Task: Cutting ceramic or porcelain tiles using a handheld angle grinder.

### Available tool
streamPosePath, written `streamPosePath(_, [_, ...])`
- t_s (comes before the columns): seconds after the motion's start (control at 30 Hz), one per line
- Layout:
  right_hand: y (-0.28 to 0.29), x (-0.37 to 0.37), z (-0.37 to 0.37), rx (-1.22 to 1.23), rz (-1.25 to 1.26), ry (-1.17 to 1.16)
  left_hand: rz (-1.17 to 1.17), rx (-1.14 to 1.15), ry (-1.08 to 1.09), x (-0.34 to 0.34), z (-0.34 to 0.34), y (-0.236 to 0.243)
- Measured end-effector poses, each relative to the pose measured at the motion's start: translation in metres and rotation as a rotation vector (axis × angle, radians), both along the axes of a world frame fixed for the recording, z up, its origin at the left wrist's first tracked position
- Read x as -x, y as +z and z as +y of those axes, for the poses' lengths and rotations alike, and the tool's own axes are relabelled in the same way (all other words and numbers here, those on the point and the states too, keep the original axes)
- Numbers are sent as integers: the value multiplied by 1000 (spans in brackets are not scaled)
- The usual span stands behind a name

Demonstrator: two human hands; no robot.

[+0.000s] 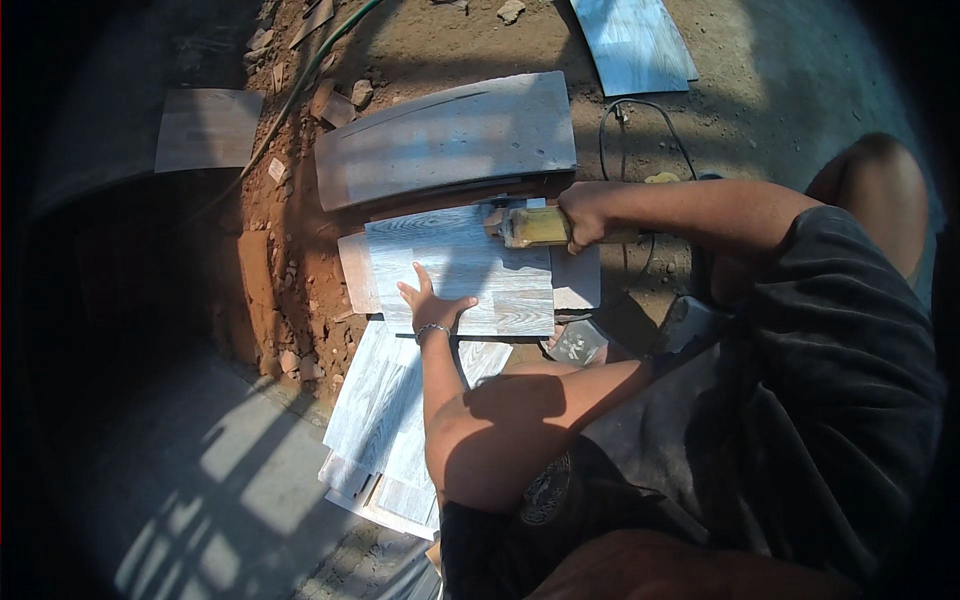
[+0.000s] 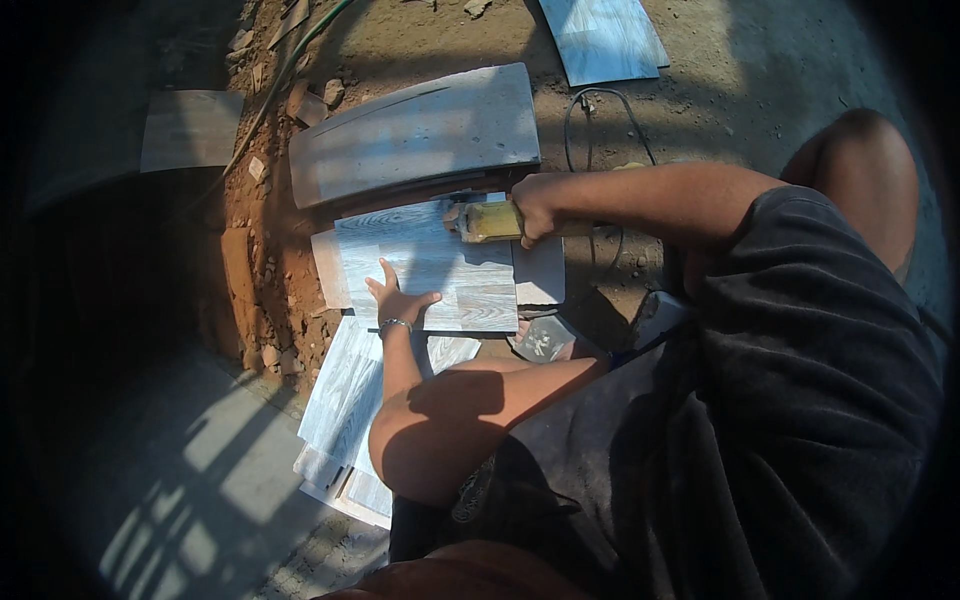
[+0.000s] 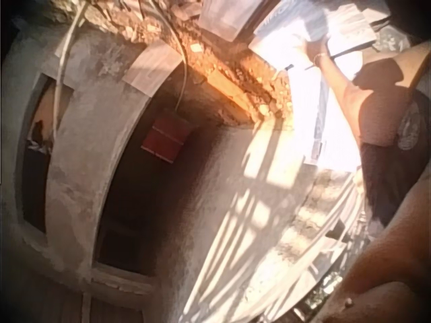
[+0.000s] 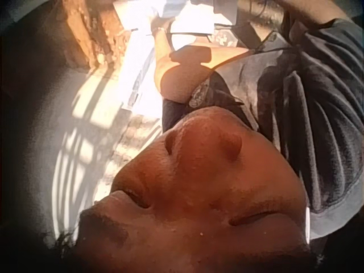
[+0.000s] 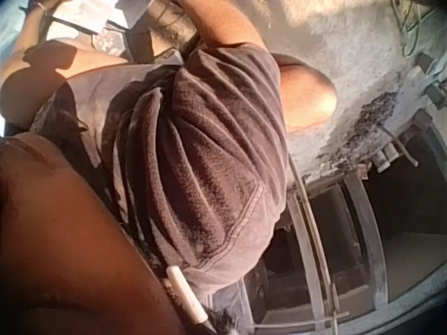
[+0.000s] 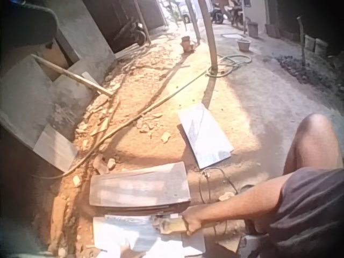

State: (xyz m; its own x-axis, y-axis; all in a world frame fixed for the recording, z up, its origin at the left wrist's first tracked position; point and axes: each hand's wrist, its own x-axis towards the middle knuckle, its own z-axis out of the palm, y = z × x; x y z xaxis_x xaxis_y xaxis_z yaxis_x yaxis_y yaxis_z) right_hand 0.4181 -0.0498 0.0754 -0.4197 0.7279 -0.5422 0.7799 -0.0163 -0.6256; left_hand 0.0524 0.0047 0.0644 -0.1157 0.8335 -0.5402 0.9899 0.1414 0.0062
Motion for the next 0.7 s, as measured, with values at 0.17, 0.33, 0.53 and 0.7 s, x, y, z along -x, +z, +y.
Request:
streamPosePath(0.17, [6,-3,-2,1,3,4,9,-2,-2,0,-1,2])
streamPosePath(0.33, [3,-5,-4,-8,-2,3,-2,10,21,-1,0,3])
streamPosePath(0.53, [-2,-9,-6,-7,-9,24,-5,7,17,-2,-1,3])
streamPosePath(0.7, [1,-11,-8,-1,-6,9,4,0,7,-1,0,2])
